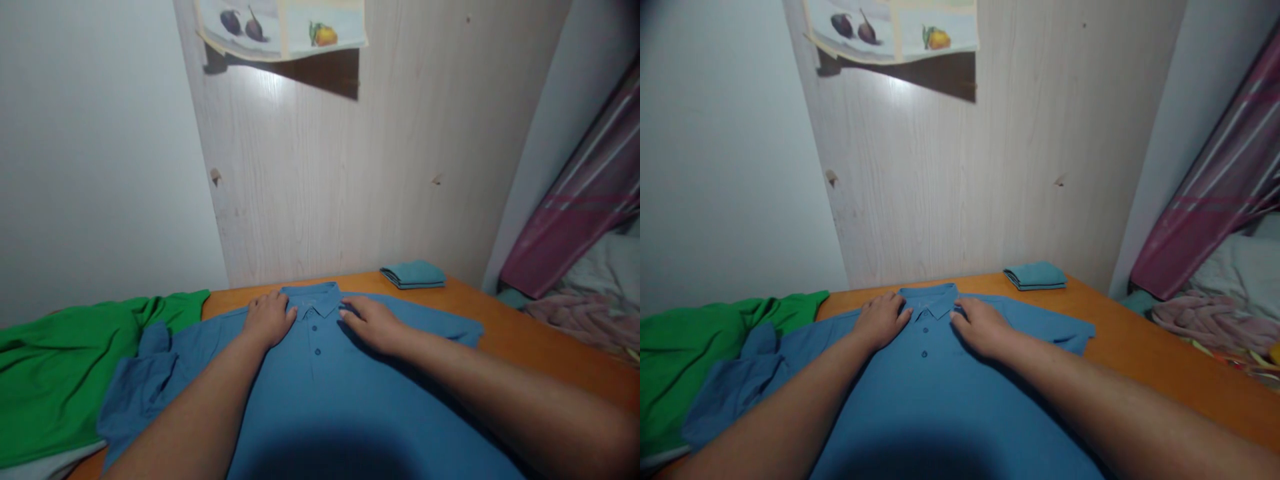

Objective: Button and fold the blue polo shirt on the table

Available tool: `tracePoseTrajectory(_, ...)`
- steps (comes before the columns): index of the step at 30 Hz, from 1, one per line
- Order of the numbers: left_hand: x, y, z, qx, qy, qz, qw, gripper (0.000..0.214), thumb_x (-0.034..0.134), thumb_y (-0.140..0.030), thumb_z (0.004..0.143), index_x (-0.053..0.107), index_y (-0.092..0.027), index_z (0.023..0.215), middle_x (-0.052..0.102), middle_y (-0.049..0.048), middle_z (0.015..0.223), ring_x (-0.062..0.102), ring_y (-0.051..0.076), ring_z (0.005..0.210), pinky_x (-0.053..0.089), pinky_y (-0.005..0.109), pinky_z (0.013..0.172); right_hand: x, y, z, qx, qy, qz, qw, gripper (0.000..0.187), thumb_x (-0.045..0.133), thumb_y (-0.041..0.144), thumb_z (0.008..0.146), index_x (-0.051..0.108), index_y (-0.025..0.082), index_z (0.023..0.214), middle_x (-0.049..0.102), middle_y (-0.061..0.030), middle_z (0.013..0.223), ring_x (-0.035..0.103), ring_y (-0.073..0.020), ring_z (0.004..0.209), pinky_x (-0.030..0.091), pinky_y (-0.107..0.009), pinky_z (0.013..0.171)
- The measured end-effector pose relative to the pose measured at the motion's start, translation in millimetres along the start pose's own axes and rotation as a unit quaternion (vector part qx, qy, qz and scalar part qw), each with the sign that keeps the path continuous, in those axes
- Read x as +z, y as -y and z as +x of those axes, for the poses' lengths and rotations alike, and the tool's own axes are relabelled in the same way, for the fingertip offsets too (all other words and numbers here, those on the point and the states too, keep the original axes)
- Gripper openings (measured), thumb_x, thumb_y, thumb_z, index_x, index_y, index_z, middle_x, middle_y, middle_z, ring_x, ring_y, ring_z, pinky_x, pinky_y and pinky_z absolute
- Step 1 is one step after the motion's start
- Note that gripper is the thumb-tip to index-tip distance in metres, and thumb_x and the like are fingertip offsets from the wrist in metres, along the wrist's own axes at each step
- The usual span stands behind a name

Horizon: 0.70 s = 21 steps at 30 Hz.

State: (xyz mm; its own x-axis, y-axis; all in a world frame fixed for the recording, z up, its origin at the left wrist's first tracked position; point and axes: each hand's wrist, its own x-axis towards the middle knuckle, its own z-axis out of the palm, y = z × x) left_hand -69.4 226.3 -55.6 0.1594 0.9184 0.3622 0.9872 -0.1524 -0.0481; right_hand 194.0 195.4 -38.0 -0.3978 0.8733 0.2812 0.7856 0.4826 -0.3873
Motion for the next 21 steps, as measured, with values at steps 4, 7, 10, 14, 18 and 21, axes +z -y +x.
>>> tracePoseTrajectory(4, 0.2, 0, 0, 0.007, -0.007, -0.004, 1.000, 0.046, 0.035, -0.052, 0.093, 0.065, -0.019, 0.104, 0.063, 0.0162, 0.113, 0.057, 0.032, 0.105, 0.039, 0.046, 0.091, 9, 10, -30, 0.014, 0.104, -0.049, 0.993, 0.076, 0.032, 0.067, 0.093, 0.033, 0.020, 0.153, 0.024, -0.0142, 0.160, 0.016, -0.0340, 0.147, 0.012, -0.052, 0.117)
tracePoseTrajectory(7, -0.3, 0, 0, 0.012, -0.010, -0.002, 1.000, 0.045, 0.035, -0.051, 0.093, 0.066, -0.019, 0.102, 0.064, 0.0157, 0.111, 0.058, 0.032, 0.103, 0.040, 0.045, 0.089, 10, 13, -36, 0.023, 0.143, -0.060, 0.988, 0.078, 0.024, 0.070, 0.093, 0.029, 0.022, 0.155, 0.016, -0.0128, 0.162, 0.009, -0.0340, 0.149, 0.006, -0.054, 0.117)
tracePoseTrajectory(10, -1.8, 0, 0, 0.017, -0.013, 0.006, 1.000, 0.045, 0.035, -0.051, 0.093, 0.067, -0.019, 0.100, 0.064, 0.0152, 0.110, 0.058, 0.031, 0.102, 0.040, 0.044, 0.089, 8, 15, -35, 0.023, 0.143, -0.062, 0.987, 0.078, 0.021, 0.070, 0.093, 0.026, 0.022, 0.155, 0.014, -0.0120, 0.162, 0.007, -0.0330, 0.149, 0.004, -0.054, 0.117)
tracePoseTrajectory(14, -7.1, -2, -1, 0.023, -0.008, 0.013, 1.000, 0.045, 0.037, -0.049, 0.093, 0.069, -0.019, 0.099, 0.065, 0.0151, 0.107, 0.059, 0.030, 0.100, 0.040, 0.043, 0.088, 7, 15, -35, 0.023, 0.139, -0.060, 0.988, 0.078, 0.020, 0.070, 0.093, 0.026, 0.023, 0.155, 0.015, -0.0107, 0.162, 0.007, -0.0316, 0.149, 0.003, -0.053, 0.117)
tracePoseTrajectory(18, -15.3, -6, -5, 0.036, -0.016, 0.031, 0.999, 0.042, 0.038, -0.048, 0.093, 0.068, -0.018, 0.096, 0.063, 0.0155, 0.108, 0.058, 0.030, 0.101, 0.041, 0.042, 0.086, 8, 15, -36, 0.023, 0.137, -0.061, 0.988, 0.079, 0.019, 0.071, 0.093, 0.026, 0.023, 0.155, 0.015, -0.0112, 0.162, 0.007, -0.0315, 0.149, 0.003, -0.053, 0.117)
tracePoseTrajectory(21, -19.3, -8, -6, 0.040, -0.006, 0.030, 0.999, 0.041, 0.039, -0.048, 0.094, 0.065, -0.017, 0.097, 0.063, 0.0160, 0.107, 0.057, 0.031, 0.102, 0.041, 0.042, 0.087, 9, 15, -36, 0.022, 0.134, -0.062, 0.989, 0.079, 0.019, 0.070, 0.093, 0.026, 0.023, 0.155, 0.014, -0.0112, 0.162, 0.006, -0.0313, 0.149, 0.003, -0.052, 0.117)
